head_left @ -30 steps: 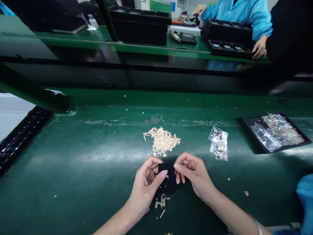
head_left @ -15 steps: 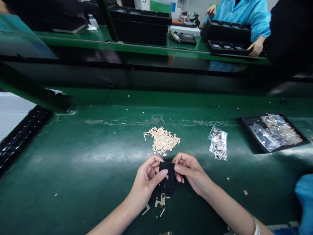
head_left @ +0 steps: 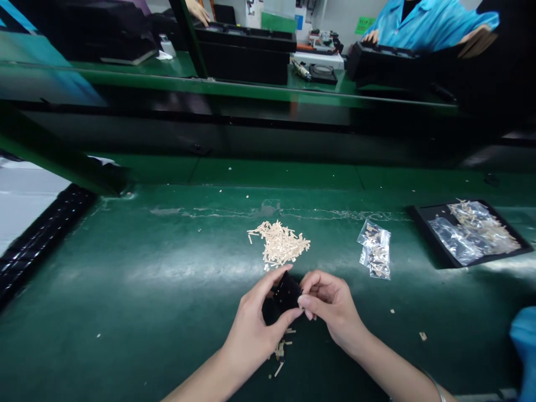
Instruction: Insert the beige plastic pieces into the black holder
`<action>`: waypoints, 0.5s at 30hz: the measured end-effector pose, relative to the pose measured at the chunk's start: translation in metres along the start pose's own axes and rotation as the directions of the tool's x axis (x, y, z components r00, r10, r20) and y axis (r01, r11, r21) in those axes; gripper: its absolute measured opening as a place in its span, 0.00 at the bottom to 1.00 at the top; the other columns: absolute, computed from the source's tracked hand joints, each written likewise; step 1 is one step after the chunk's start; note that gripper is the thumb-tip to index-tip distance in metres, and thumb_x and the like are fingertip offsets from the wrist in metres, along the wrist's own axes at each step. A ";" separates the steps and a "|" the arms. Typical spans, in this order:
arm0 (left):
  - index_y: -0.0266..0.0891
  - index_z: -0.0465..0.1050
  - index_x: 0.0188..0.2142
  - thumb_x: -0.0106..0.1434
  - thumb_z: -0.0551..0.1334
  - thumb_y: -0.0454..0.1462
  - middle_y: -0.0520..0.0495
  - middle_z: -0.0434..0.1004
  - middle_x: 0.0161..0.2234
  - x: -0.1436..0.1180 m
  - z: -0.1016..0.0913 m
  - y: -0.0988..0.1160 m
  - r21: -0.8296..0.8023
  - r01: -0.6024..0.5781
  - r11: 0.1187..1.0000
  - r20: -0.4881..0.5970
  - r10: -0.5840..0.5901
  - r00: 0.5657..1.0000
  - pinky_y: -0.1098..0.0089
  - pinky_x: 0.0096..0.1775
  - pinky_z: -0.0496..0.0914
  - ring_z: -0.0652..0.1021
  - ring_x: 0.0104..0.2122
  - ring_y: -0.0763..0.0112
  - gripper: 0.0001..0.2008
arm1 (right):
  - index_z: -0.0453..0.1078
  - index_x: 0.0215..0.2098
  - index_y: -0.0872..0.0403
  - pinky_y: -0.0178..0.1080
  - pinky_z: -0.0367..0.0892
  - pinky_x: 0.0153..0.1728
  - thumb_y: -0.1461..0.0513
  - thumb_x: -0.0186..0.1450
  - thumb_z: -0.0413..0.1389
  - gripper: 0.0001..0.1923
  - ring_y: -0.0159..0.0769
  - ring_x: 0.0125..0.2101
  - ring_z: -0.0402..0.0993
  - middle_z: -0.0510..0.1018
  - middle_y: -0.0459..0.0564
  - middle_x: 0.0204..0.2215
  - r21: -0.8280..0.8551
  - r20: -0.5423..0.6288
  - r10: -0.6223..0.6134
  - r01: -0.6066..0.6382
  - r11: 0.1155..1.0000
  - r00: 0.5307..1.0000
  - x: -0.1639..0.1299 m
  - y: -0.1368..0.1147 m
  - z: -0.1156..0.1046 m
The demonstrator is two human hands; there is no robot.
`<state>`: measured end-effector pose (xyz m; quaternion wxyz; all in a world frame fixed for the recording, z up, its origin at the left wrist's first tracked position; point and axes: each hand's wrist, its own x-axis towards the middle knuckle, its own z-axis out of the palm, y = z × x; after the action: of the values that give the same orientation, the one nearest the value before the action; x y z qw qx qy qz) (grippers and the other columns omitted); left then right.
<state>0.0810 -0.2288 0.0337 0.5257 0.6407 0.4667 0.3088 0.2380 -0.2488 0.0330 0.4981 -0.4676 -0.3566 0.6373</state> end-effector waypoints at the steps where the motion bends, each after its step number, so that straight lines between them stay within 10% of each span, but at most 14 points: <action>1: 0.45 0.63 0.52 0.54 0.63 0.33 0.45 0.71 0.49 0.000 0.000 -0.001 0.005 -0.010 1.000 -0.002 0.010 1.000 0.60 0.46 0.66 0.72 0.46 0.59 0.25 | 0.68 0.24 0.56 0.29 0.55 0.18 0.62 0.54 0.63 0.08 0.22 0.16 0.60 0.68 0.41 0.20 0.005 0.008 0.004 -0.004 1.000 1.000 0.000 0.000 0.000; 15: 0.48 0.62 0.52 0.58 0.59 0.28 0.46 0.72 0.47 0.001 -0.002 -0.009 0.121 -0.259 0.958 -0.045 0.266 0.963 0.59 0.49 0.66 0.72 0.47 0.61 0.24 | 0.68 0.22 0.56 0.29 0.51 0.17 0.61 0.50 0.65 0.10 0.23 0.18 0.58 0.67 0.42 0.20 0.125 0.046 0.083 -0.088 0.988 0.995 0.002 0.001 0.003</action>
<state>0.0769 -0.2271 0.0254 0.4282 0.7162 0.4104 0.3678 0.2351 -0.2471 0.0326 0.4917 -0.4367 -0.3049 0.6889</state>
